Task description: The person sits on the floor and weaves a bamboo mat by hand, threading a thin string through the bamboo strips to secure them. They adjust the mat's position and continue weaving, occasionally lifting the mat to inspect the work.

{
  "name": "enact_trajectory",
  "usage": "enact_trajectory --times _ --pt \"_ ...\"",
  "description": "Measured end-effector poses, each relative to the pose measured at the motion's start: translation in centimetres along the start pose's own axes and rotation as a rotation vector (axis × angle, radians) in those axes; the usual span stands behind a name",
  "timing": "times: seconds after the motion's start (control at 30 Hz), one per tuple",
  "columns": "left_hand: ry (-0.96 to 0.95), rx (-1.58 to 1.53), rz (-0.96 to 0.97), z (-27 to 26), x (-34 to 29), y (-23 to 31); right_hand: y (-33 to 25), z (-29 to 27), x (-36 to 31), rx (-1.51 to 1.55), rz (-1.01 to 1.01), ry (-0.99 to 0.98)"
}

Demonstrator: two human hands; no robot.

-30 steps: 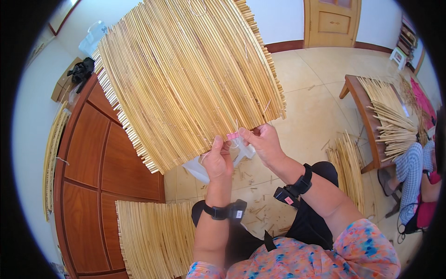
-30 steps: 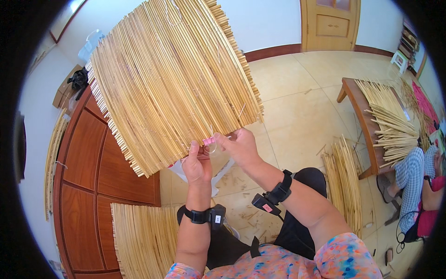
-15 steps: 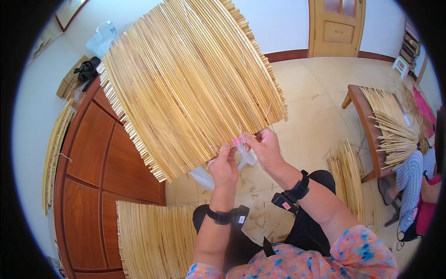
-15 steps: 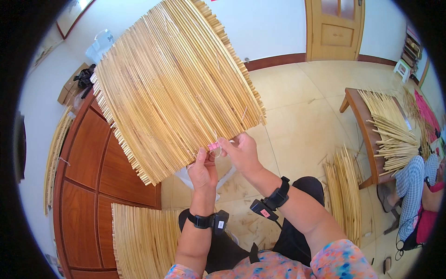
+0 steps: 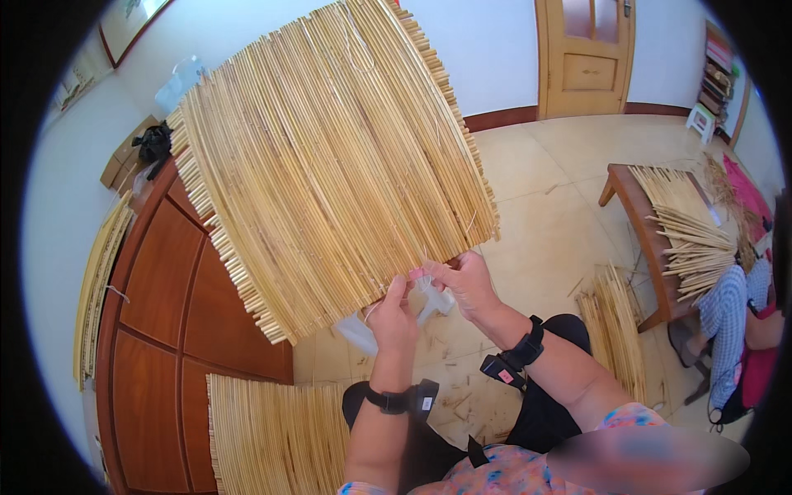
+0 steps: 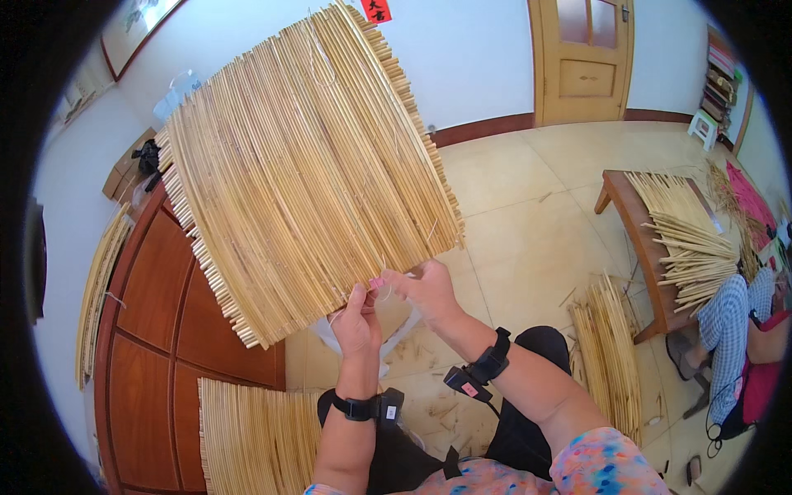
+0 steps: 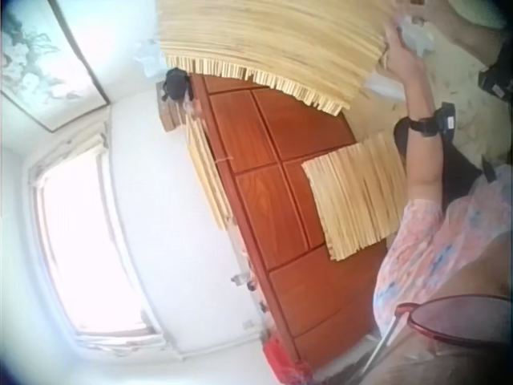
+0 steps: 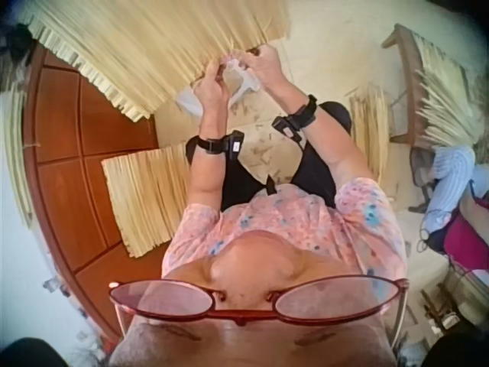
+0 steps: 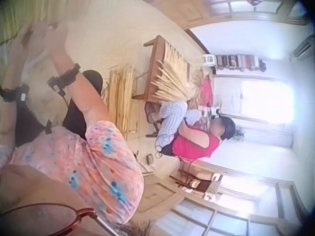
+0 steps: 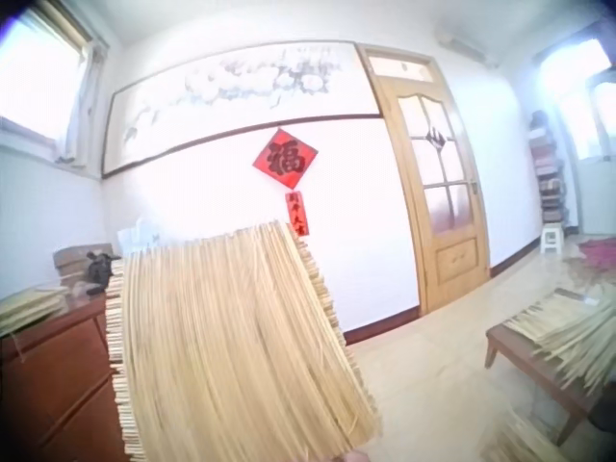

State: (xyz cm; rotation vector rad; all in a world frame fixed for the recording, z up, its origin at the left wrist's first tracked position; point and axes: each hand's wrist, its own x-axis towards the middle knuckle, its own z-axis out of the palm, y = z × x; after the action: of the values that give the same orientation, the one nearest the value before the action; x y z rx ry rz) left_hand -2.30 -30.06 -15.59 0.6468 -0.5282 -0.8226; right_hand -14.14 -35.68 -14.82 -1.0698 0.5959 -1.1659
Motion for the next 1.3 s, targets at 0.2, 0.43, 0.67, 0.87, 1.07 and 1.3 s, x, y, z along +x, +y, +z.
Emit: enact_trajectory --times 0.2,0.43,0.67,0.87,1.07,1.3 --pt "0.040 0.168 -0.020 0.0 -0.3 0.6 0.3 0.6 0.1 0.050 0.032 0.020" --pt "0.127 0.253 -0.168 1.3 -0.4 1.8 0.6 0.1 0.6 -0.072 -0.013 0.003" --pt "0.076 0.333 -0.170 -0.4 0.0 1.9 -0.2 0.6 0.3 0.061 0.007 -0.074" --pt "-0.061 0.048 -0.147 -2.2 0.7 0.0 -0.2 0.9 -0.1 0.119 0.003 -0.040" --pt "-0.116 -0.032 -0.138 -2.1 0.8 0.0 0.2 0.7 0.2 0.069 -0.005 -0.007" --pt "-0.170 -0.040 -0.137 -2.3 1.0 0.1 -0.1 0.5 -0.3 -0.013 -0.043 -0.006"
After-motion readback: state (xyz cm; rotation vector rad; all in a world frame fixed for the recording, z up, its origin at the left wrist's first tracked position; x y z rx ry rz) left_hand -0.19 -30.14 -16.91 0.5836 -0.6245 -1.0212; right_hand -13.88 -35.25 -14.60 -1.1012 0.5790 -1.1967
